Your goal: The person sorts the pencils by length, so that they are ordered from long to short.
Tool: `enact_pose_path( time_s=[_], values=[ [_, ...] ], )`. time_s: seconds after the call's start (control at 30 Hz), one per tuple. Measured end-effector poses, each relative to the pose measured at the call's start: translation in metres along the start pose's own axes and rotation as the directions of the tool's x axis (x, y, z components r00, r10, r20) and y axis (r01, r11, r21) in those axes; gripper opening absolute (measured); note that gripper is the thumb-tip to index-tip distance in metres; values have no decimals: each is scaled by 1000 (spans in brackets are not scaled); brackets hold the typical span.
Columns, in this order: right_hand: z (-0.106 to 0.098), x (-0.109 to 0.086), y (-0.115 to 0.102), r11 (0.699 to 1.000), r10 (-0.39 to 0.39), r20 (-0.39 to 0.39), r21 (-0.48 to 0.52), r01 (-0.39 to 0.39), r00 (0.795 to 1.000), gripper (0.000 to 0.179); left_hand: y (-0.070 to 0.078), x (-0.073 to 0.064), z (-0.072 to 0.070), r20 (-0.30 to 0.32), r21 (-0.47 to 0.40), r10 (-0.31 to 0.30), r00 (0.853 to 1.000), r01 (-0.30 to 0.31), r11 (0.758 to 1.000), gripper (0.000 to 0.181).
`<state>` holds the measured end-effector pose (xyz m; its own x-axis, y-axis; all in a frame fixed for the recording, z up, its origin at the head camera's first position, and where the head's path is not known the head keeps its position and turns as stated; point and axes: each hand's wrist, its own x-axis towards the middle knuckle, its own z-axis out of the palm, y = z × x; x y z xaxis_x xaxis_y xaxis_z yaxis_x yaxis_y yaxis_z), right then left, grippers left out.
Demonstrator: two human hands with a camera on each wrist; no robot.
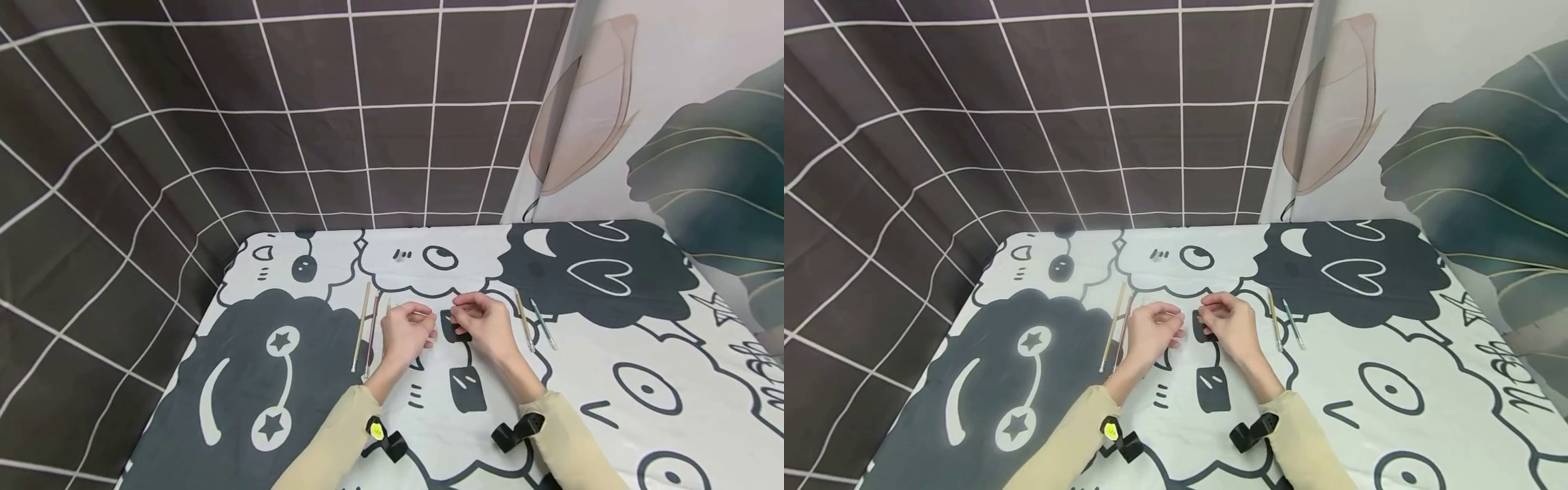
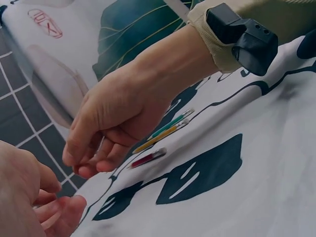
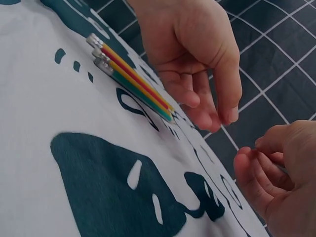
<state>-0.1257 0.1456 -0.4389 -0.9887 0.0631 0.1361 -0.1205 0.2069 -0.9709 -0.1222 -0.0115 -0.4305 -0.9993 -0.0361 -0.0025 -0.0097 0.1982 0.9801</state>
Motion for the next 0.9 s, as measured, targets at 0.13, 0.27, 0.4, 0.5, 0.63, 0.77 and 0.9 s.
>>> enact_pose_path(
  time_s=[0.13, 0.27, 0.4, 0.5, 0.63, 0.77, 0.9],
  values=[
    [-10, -1, 0, 1000, -7, -18, 11, 7, 1000, 14, 1, -1, 11, 19, 1, -31, 999, 31, 1000, 5],
    [-21, -3, 0, 999, -34, -45, 11, 34, 998, 14, 4, -1, 21, 37, -9, -50, 998, 51, 999, 5],
    [-35, -3, 0, 999, -50, -73, -3, 50, 996, 13, 6, -1, 27, 41, -6, -40, 998, 40, 999, 3],
    [-47, -4, 0, 999, -49, -90, -5, 48, 995, 14, 7, -1, 31, 41, -4, -39, 998, 39, 999, 5],
    [-65, -7, 0, 999, -54, -122, -12, 53, 991, 14, 8, 0, 36, 54, -22, -54, 997, 55, 998, 5],
    [-81, -8, 2, 997, -71, -156, -49, 64, 985, 15, 9, -1, 41, 66, -39, -72, 995, 74, 996, 4],
    [-93, -12, 3, 997, -66, -184, -57, 56, 981, 15, 10, -2, 50, 78, -11, -60, 995, 61, 998, 5]
  ],
)
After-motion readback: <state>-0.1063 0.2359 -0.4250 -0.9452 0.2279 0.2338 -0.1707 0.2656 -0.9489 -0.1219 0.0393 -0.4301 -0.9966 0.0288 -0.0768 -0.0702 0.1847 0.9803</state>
